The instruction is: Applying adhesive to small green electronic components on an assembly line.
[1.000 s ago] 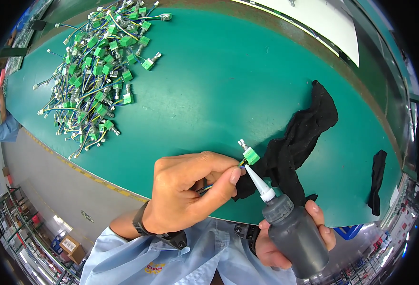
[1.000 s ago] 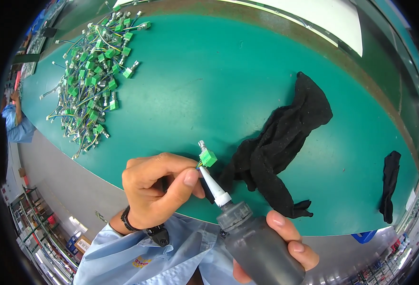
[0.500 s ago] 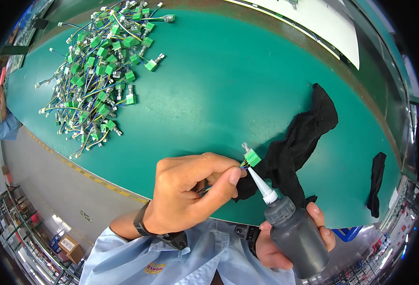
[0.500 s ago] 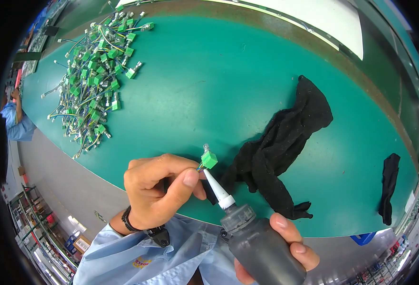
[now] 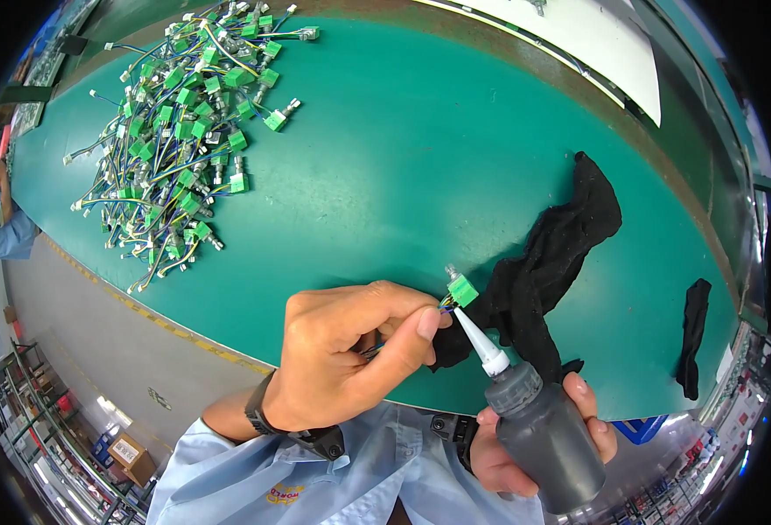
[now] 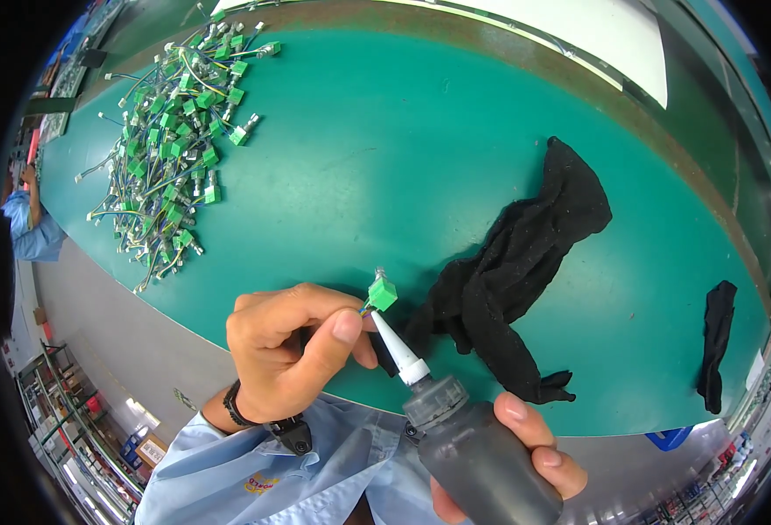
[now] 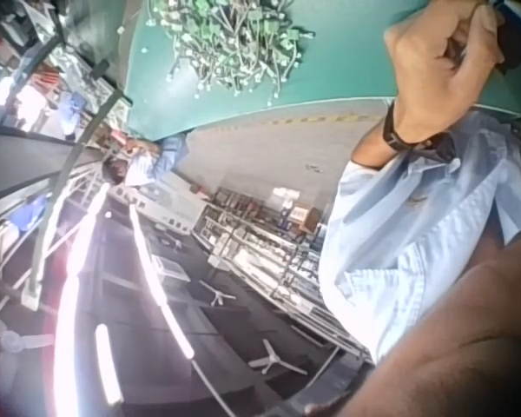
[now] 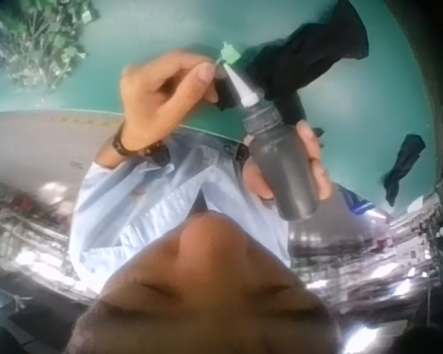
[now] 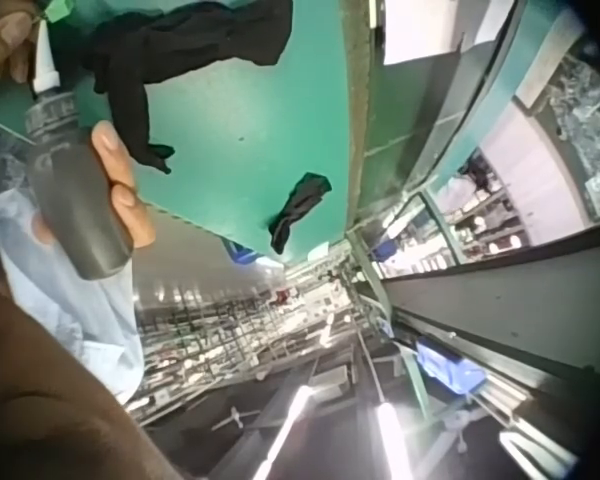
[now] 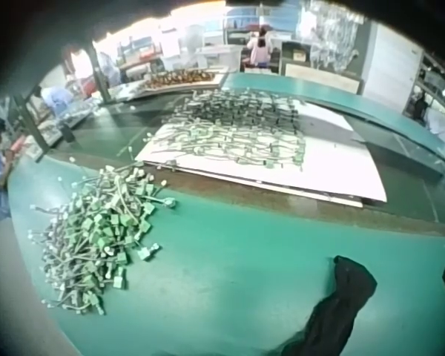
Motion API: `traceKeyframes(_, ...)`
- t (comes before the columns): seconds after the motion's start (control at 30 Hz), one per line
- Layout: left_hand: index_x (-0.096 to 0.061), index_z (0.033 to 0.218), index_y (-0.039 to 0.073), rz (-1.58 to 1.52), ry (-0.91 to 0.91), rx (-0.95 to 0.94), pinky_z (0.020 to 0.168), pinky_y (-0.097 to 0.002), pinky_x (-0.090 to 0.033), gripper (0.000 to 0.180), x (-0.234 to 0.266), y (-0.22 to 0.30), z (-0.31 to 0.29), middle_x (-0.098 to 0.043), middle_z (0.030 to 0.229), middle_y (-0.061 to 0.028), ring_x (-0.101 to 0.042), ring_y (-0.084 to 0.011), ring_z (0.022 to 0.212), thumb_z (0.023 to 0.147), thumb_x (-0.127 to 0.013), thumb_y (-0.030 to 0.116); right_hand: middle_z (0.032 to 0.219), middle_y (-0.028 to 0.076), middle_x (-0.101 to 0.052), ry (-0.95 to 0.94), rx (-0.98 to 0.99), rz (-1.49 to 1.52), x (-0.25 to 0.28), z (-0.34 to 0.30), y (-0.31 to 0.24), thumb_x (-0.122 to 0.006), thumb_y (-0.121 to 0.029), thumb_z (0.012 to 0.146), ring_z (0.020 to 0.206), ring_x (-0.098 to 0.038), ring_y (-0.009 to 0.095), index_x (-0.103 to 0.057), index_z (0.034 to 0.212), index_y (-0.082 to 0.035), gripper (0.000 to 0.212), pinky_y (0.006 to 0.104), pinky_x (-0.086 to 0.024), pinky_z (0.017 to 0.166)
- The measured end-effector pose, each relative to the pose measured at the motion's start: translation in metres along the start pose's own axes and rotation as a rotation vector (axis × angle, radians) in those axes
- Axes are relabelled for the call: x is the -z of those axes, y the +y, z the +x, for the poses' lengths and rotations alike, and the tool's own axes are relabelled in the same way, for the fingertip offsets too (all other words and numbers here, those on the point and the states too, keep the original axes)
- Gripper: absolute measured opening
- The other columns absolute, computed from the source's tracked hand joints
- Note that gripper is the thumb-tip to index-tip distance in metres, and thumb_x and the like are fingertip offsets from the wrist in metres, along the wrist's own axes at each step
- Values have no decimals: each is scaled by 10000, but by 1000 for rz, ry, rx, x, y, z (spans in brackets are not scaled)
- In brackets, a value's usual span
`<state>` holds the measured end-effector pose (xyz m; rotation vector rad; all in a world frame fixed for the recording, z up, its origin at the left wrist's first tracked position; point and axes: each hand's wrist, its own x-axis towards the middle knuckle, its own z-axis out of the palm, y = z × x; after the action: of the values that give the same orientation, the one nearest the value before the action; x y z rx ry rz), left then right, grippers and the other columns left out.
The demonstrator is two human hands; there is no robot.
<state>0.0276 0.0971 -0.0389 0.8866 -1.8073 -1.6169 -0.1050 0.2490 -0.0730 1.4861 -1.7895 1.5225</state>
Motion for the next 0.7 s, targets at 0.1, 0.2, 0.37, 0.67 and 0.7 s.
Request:
traceKeyframes(0.1,-690,853,-23,-3,-3,7,410,-208,-376,87,0,0,0,-674,640,-57,-570,-60,472,903,-640,28,1325,230,-316,10,-13,24,-1,0,-1,-248,-487,1015,1022,-574,371,-305,1321,76,643,387,-497,818)
traceKeyframes(0.2,-690,853,-22,-9,-7,5,410,-208,-376,83,0,1,1,-673,638,-57,-571,-59,473,901,-641,24,1317,227,-327,17,-30,57,-1,-1,-2,-249,-495,1011,1016,-578,360,-315,1316,77,651,385,-495,817)
traceKeyframes(0.37,-691,853,-19,1,-8,15,409,-206,-372,79,1,1,0,-674,641,-56,-568,-57,469,900,-641,22,1307,223,-338,-1,-18,-9,0,-1,-1,-248,-503,1007,1010,-581,347,-330,1311,73,657,385,-492,820)
traceKeyframes(0.67,-695,853,-17,-2,-11,33,396,-198,-343,78,2,3,0,-672,631,-50,-549,-42,458,899,-637,10,1298,220,-345,21,-19,-33,-1,0,-2,-240,-504,1006,1007,-582,337,-340,1315,63,653,393,-484,835)
traceKeyframes(0.7,-695,854,-18,-3,-10,35,395,-198,-341,78,2,2,0,-672,629,-50,-548,-40,459,898,-636,8,1298,220,-346,15,-19,-31,0,0,-2,-242,-500,1007,1007,-582,337,-340,1316,63,650,395,-483,836)
